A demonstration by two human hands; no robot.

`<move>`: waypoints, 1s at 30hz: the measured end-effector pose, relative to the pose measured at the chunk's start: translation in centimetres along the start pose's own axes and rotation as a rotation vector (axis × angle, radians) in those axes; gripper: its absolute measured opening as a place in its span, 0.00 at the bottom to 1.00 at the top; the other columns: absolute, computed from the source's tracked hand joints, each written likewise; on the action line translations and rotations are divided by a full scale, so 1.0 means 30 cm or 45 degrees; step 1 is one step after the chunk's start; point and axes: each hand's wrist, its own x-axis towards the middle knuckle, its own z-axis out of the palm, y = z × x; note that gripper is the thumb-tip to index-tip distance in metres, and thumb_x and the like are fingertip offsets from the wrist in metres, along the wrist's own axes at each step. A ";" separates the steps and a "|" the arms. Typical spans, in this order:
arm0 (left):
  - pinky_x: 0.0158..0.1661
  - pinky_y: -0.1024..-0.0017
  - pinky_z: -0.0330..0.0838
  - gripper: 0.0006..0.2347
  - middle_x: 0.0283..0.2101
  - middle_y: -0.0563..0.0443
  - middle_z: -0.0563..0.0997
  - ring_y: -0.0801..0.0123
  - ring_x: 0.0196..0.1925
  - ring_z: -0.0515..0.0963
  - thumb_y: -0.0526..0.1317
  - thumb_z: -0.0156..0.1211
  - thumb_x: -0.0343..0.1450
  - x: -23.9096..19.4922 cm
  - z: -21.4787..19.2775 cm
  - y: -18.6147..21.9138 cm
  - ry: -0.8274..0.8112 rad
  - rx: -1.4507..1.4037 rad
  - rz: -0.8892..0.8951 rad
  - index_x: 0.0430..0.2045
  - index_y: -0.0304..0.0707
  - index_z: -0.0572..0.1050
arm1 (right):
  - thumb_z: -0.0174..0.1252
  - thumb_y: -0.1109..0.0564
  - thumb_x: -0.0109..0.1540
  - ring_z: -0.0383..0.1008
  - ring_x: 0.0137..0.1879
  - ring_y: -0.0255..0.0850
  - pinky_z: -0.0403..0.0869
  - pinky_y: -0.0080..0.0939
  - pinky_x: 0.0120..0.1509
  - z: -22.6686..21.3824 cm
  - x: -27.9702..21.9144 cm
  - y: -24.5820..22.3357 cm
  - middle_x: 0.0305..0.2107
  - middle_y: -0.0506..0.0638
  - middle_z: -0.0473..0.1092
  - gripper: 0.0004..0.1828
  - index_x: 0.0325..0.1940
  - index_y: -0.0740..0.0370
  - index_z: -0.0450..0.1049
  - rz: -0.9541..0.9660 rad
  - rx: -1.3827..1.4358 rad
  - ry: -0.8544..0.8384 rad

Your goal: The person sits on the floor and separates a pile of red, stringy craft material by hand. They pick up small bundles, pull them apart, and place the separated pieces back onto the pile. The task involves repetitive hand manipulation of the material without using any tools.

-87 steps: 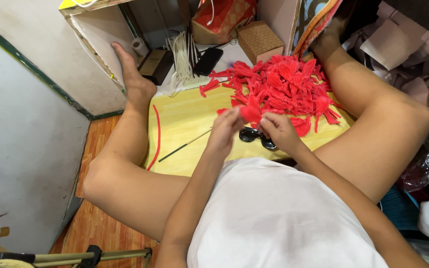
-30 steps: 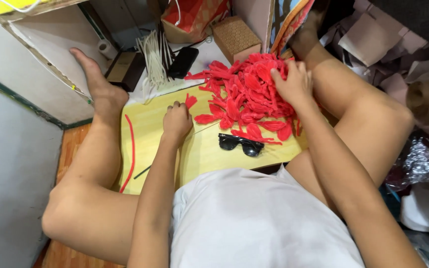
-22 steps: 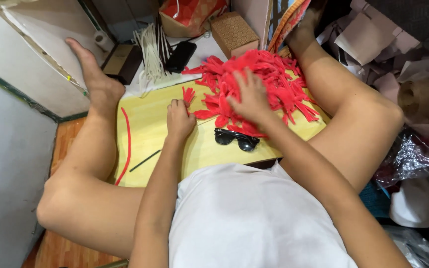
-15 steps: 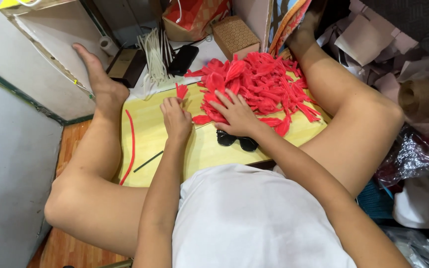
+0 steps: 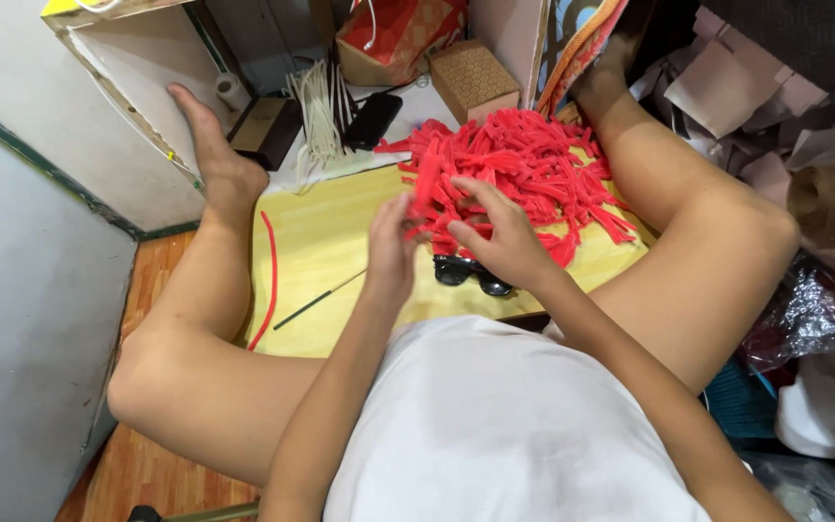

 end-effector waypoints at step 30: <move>0.41 0.75 0.82 0.19 0.37 0.38 0.83 0.59 0.42 0.87 0.30 0.69 0.69 0.131 -0.179 -0.074 0.170 -0.140 0.281 0.51 0.25 0.68 | 0.60 0.63 0.59 0.69 0.26 0.49 0.71 0.45 0.31 0.077 -0.073 -0.019 0.20 0.50 0.65 0.06 0.27 0.57 0.73 -0.634 -0.009 -0.046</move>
